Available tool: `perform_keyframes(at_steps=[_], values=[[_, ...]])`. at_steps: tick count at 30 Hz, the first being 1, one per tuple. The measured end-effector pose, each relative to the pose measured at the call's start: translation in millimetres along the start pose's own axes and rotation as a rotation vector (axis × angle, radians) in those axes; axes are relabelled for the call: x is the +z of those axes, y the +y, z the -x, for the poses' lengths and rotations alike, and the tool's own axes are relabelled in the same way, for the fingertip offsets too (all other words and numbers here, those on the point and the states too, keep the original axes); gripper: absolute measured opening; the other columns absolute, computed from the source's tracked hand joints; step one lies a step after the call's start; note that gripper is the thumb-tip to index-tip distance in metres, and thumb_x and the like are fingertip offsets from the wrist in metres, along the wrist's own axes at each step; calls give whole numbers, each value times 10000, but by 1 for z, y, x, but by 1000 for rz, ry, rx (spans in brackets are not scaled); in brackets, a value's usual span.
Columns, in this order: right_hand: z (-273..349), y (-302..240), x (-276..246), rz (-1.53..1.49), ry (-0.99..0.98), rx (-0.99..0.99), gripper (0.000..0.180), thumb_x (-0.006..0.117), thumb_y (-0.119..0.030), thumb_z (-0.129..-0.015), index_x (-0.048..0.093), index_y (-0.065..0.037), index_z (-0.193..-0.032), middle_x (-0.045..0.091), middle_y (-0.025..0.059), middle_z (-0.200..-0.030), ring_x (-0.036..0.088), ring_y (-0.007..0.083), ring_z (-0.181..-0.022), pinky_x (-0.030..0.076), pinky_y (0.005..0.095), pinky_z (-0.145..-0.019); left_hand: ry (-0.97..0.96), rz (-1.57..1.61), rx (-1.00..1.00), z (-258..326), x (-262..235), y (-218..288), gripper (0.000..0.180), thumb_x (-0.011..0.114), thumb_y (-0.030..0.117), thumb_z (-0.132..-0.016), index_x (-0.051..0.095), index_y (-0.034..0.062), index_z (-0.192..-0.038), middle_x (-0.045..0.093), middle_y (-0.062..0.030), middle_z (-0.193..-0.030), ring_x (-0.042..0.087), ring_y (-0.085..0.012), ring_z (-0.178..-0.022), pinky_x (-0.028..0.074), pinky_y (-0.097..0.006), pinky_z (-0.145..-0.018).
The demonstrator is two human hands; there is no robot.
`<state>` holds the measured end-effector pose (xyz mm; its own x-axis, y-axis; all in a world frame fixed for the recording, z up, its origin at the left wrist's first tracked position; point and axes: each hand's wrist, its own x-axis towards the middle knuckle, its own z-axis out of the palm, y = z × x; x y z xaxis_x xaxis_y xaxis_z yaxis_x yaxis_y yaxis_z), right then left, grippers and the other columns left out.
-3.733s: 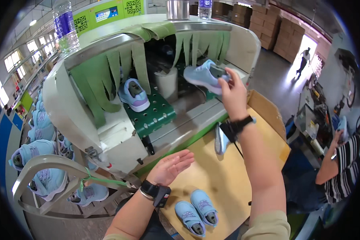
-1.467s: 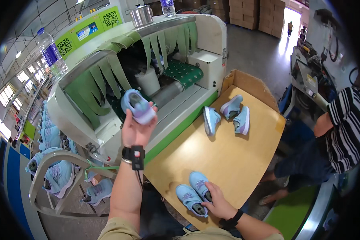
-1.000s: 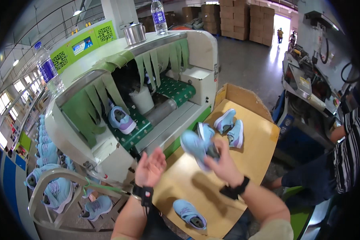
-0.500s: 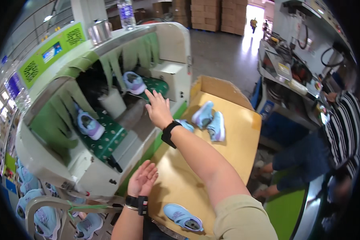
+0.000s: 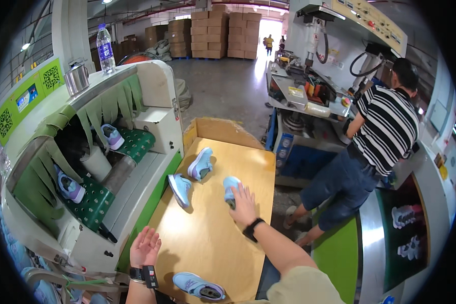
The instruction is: The person picks up light blue sneakers from a table, turns them over, and places them onto a conveyor belt. The person repeats this process for multiple pairs of shoes throughout the clip.
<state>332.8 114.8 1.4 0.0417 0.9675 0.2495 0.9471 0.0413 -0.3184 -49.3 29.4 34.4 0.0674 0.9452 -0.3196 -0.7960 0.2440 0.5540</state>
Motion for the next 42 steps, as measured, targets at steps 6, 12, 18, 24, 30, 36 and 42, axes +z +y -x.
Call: perform_keyframes(at_steps=[6,12,18,24,30,36,42], values=[[113,-30,-31,-805,-415,14,810,689,-171,-809,293,-28,-1500,386,265,-1479,400,375,-1374,329,430,-1140,3,-7,-8,9,-1,-6,378,556,272,-988,571,53,-1296,648,-110,-1205,638,-269,-1057,515,-423,-935],[138,-86,-23,-817,-613,-332,780,706,-303,-886,304,-22,-1492,430,264,-1435,402,375,-1362,299,433,-1164,-11,6,-9,10,3,-6,378,563,254,-983,572,50,-1301,639,-118,-1208,625,-280,-1074,504,-420,-950],[-14,-146,14,-527,-136,-401,810,688,-428,-894,311,-28,-1489,366,315,-1456,412,465,-1316,340,485,-1122,6,-23,40,13,1,1,394,575,248,-979,568,46,-1317,614,-137,-1221,617,-290,-1073,495,-423,-956],[-65,-151,106,-328,-181,-34,761,607,-289,-925,223,-70,-1544,467,382,-1311,563,516,-1093,467,530,-960,-16,-29,50,6,-2,7,389,568,254,-985,559,59,-1322,612,-143,-1226,598,-300,-1113,489,-432,-970],[-46,-110,78,-913,-383,-49,744,661,-93,-890,279,-72,-1529,571,214,-1287,577,332,-1195,480,395,-997,-22,-106,-11,6,-7,3,432,514,309,-1020,509,34,-1354,587,-191,-1283,592,-329,-1142,482,-449,-1001],[26,-146,-53,-1161,-469,-394,684,603,63,-893,320,-85,-1498,449,186,-1438,450,280,-1353,380,382,-1114,-310,-154,-402,17,11,-4,709,334,605,-1018,383,47,-1453,562,-239,-1345,623,-377,-1157,558,-481,-864],[29,-164,-75,-695,-179,-613,674,542,95,-865,346,-72,-1488,410,239,-1455,426,381,-1354,356,406,-1133,-490,-181,-390,48,53,-5,968,406,810,-855,349,96,-1505,496,-223,-1421,669,-391,-1046,591,-457,-772]])
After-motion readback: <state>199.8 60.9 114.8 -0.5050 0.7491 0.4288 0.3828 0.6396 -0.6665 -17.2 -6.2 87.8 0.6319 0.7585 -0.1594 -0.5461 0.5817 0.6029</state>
